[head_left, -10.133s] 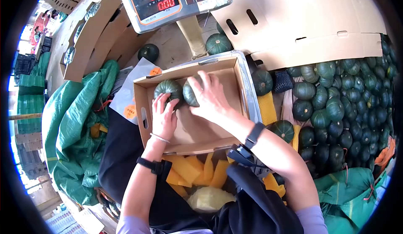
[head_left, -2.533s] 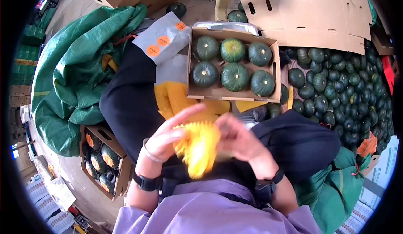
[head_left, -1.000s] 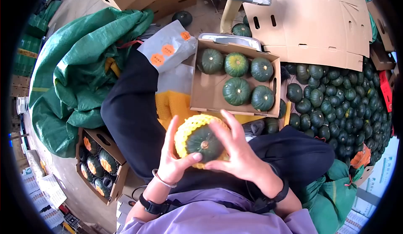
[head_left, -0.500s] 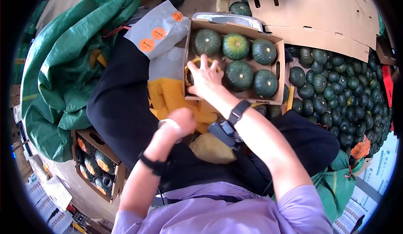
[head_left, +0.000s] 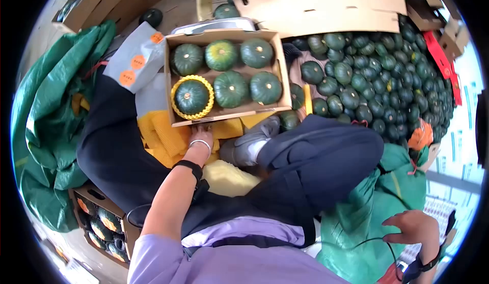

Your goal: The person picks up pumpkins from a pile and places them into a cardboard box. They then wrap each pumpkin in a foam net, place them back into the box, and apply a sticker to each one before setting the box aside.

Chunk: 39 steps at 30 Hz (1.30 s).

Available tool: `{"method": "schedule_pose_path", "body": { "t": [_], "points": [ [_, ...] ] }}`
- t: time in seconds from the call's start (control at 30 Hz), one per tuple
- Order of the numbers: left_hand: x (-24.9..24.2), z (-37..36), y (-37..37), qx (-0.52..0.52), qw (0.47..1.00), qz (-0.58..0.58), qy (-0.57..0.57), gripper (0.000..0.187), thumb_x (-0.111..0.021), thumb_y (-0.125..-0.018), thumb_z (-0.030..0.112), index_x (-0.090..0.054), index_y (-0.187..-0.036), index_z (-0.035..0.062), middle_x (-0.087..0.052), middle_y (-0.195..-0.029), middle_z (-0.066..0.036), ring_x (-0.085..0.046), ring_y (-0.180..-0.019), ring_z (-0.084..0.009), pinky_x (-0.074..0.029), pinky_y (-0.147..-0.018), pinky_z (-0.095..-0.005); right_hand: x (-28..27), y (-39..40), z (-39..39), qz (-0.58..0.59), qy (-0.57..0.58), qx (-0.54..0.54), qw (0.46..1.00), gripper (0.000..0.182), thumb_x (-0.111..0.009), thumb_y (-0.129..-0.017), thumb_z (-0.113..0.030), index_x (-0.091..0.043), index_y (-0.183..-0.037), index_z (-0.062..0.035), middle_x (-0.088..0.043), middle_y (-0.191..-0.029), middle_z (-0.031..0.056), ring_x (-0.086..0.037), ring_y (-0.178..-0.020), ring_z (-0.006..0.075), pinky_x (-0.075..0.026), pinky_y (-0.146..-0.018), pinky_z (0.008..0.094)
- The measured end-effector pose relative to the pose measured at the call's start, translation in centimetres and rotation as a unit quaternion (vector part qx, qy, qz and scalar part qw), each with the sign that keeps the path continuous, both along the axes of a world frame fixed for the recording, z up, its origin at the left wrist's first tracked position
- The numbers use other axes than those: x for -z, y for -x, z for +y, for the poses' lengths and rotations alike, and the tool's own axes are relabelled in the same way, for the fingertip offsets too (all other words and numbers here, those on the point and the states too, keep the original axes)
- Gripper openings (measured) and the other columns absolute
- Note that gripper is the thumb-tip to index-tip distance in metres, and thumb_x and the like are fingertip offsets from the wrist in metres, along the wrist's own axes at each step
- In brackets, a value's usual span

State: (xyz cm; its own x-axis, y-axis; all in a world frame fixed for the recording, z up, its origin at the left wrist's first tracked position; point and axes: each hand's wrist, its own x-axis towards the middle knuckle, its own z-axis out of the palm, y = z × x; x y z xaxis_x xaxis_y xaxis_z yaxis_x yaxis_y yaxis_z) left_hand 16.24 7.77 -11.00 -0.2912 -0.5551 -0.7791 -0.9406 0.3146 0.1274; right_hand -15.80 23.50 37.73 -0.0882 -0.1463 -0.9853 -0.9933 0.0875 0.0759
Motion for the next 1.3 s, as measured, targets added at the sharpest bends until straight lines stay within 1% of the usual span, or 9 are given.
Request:
{"method": "schedule_pose_path", "body": {
  "t": [0.23, 0.43, 0.57, 0.63, 0.73, 0.83, 0.97, 1.13, 1.3],
  "points": [
    [1.0, -1.1, 0.7, -0.016, 0.997, 0.012, -0.074, 0.070, -0.058, -0.085, 0.014, -0.024, -0.144, -0.0001, -0.050, -0.132, -0.027, -0.050, -0.122, -0.0412, -0.042, -0.101, -0.0448, 17.7, -10.0, -3.7, -0.338, 0.463, 0.153, 0.805, 0.028, -0.064, -0.087, -0.017, -0.060, -0.110, -0.0033, -0.063, -0.100, 0.0131, -0.064, -0.086, 0.0291, -0.052, -0.074, 0.0355],
    [-9.1, -2.1, -2.7, 0.017, 0.991, 0.131, -0.029, 0.025, -0.059, -0.081, 0.022, -0.071, -0.099, 0.0098, -0.063, -0.113, -0.022, -0.060, -0.104, -0.0379, -0.048, -0.092, -0.0407, 36.3, -16.4, -11.9, -0.149, 0.597, 0.073, 0.785, 0.054, -0.069, -0.077, -0.021, -0.051, -0.125, -0.0047, -0.044, -0.128, 0.0232, -0.037, -0.122, 0.0453, -0.040, -0.097, 0.0521],
    [-5.7, -1.5, 0.7, 0.067, 0.996, 0.015, -0.057, 0.046, -0.056, -0.085, 0.024, -0.055, -0.127, 0.0068, -0.046, -0.137, -0.022, -0.046, -0.125, -0.0369, -0.040, -0.102, -0.0426, 34.7, -15.8, -13.6, -0.173, 0.564, 0.157, 0.792, 0.043, -0.068, -0.078, -0.014, -0.054, -0.118, -0.0041, -0.048, -0.121, 0.0216, -0.043, -0.118, 0.0409, -0.041, -0.096, 0.0473],
    [-0.6, -0.2, 3.3, -0.056, 0.997, -0.047, -0.039, 0.075, -0.054, -0.086, 0.023, -0.018, -0.150, 0.0094, -0.019, -0.155, -0.017, -0.026, -0.141, -0.0342, -0.025, -0.111, -0.0508, 34.4, -14.4, -12.7, -0.238, 0.587, 0.228, 0.739, 0.039, -0.067, -0.079, -0.012, -0.055, -0.116, -0.0042, -0.049, -0.120, 0.0205, -0.046, -0.115, 0.0389, -0.041, -0.096, 0.0446],
    [2.9, -0.9, 3.5, -0.029, 0.996, -0.085, -0.016, 0.077, -0.055, -0.086, 0.024, -0.014, -0.151, 0.0091, -0.017, -0.156, -0.015, -0.024, -0.142, -0.0316, -0.017, -0.111, -0.0601, 33.8, -12.5, -11.3, -0.240, 0.614, 0.259, 0.706, 0.031, -0.067, -0.080, -0.013, -0.059, -0.108, -0.0030, -0.058, -0.103, 0.0161, -0.058, -0.097, 0.0334, -0.047, -0.087, 0.0401],
    [4.2, -3.0, 1.9, 0.023, 0.994, 0.007, -0.106, 0.066, -0.063, -0.081, 0.033, -0.044, -0.138, 0.0038, -0.043, -0.141, -0.021, -0.046, -0.127, -0.0304, -0.038, -0.105, -0.0420, 33.4, -11.7, -11.1, -0.263, 0.568, 0.313, 0.715, 0.027, -0.067, -0.081, -0.012, -0.061, -0.105, -0.0020, -0.061, -0.093, 0.0141, -0.062, -0.079, 0.0276, -0.052, -0.074, 0.0342],
    [-8.2, -3.4, 1.0, -0.082, 0.964, 0.200, -0.155, 0.034, -0.066, -0.075, 0.024, -0.062, -0.098, -0.0002, -0.066, -0.097, -0.021, -0.064, -0.093, -0.0323, -0.050, -0.081, -0.0380, 33.6, -11.6, -10.7, -0.276, 0.629, 0.162, 0.708, 0.036, -0.066, -0.083, -0.012, -0.057, -0.116, -0.0029, -0.060, -0.106, 0.0147, -0.063, -0.090, 0.0298, -0.052, -0.077, 0.0350],
    [-17.6, 1.2, -2.7, -0.279, 0.810, 0.514, -0.049, 0.029, -0.057, -0.086, 0.005, -0.054, -0.113, -0.0029, -0.064, -0.093, -0.009, -0.063, -0.089, -0.0179, -0.050, -0.078, -0.0309, 30.3, -15.5, -11.7, -0.424, 0.446, 0.363, 0.700, 0.033, -0.067, -0.080, -0.007, -0.059, -0.112, -0.0026, -0.056, -0.115, 0.0168, -0.058, -0.101, 0.0370, -0.049, -0.088, 0.0402],
    [-20.3, 3.2, -3.0, -0.473, 0.704, 0.490, -0.204, 0.031, -0.055, -0.097, 0.024, -0.058, -0.111, -0.0025, -0.065, -0.090, -0.005, -0.063, -0.077, -0.0106, -0.052, -0.068, -0.0260, 29.5, -17.8, -12.0, -0.371, 0.728, 0.174, 0.549, 0.023, -0.072, -0.075, -0.003, -0.063, -0.096, -0.0039, -0.060, -0.102, 0.0118, -0.060, -0.088, 0.0278, -0.051, -0.074, 0.0360]
  ]
}}
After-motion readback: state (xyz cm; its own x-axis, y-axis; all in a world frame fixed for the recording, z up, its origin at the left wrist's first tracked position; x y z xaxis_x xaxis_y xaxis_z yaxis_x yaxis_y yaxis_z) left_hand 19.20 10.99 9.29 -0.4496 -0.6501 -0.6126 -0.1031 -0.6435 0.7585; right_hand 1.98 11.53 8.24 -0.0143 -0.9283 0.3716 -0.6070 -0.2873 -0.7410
